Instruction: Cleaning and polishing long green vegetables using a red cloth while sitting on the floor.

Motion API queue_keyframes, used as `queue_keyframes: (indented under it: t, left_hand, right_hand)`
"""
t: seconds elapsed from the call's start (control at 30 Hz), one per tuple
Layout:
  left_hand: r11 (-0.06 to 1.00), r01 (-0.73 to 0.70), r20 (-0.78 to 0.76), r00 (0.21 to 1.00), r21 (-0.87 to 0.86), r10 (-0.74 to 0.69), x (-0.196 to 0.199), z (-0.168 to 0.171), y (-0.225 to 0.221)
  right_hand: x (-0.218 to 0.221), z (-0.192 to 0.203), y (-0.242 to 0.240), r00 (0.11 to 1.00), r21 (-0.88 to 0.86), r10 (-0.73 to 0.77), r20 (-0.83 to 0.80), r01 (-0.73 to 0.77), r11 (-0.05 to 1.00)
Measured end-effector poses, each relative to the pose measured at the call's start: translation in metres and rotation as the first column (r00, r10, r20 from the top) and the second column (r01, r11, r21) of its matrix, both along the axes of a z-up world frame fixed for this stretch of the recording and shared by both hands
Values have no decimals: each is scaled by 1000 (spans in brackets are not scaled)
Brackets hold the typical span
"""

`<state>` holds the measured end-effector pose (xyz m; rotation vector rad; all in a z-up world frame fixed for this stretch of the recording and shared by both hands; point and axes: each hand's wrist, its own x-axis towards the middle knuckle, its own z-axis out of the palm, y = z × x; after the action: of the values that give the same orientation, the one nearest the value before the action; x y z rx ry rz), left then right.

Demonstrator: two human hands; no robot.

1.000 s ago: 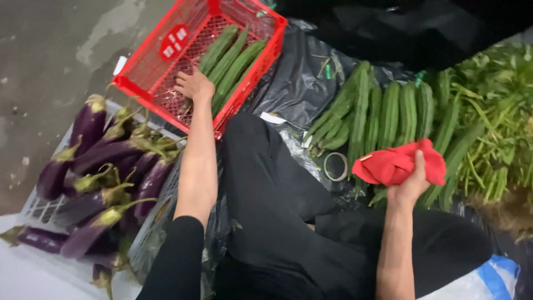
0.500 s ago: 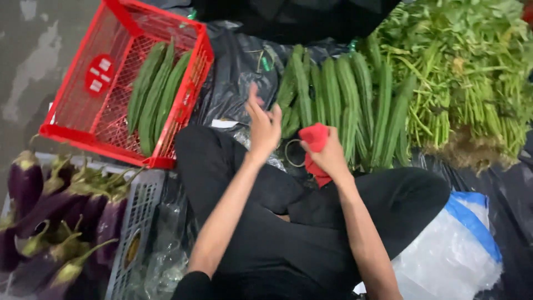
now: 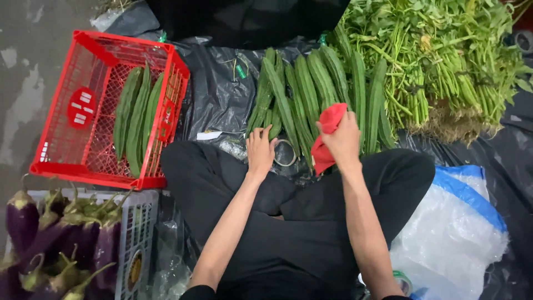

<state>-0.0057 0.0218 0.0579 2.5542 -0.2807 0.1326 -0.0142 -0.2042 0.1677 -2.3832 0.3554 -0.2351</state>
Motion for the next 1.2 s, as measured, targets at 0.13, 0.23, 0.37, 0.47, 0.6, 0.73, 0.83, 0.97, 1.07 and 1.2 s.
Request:
queue_keyframes:
  t: [0.13, 0.23, 0.37, 0.47, 0.6, 0.73, 0.83, 0.97, 1.07, 1.2]
  left_hand:
    - [1000, 11, 119, 993, 5, -12, -6, 33, -4]
    - [989, 122, 279, 950, 85, -141, -7, 40, -25]
    - [964, 264, 341, 903, 45, -263, -5, 36, -71]
    - [990, 112, -7, 994, -89, -113, 36, 31, -103]
    - [997, -55, -234, 971, -50, 42, 77, 25, -129]
    - [993, 1, -333, 942, 114, 37, 93, 3, -125]
    - [989, 21, -387, 921, 147, 38, 83, 19, -121]
    - [997, -78, -463, 884, -6, 66, 78, 37, -133]
    - [989, -129, -383, 912, 70, 146, 81, 29, -141]
    - [987, -158, -387, 911, -5, 144, 80, 34, -135]
  right_hand:
    - [4, -16, -13, 980, -164, -21, -198, -12, 986]
    - [16, -37, -19, 966, -131, -26, -256, -8, 991]
    - [16, -47, -32, 942, 1, 7, -334, -7, 1000]
    - [18, -42, -33, 903, 32, 17, -429, -4, 999]
    - [21, -32, -35, 905, 58, -3, -426, 31, 998]
    - [13, -35, -38, 925, 77, -22, -379, 55, 995]
    - [13, -35, -42, 941, 109, -35, -336, 76, 991]
    - [10, -20, -49, 931, 73, -127, -343, 161, 984]
    - [11, -34, -53, 928, 74, -156, -338, 191, 979]
    - [9, -35, -57, 935, 60, -138, -327, 167, 984]
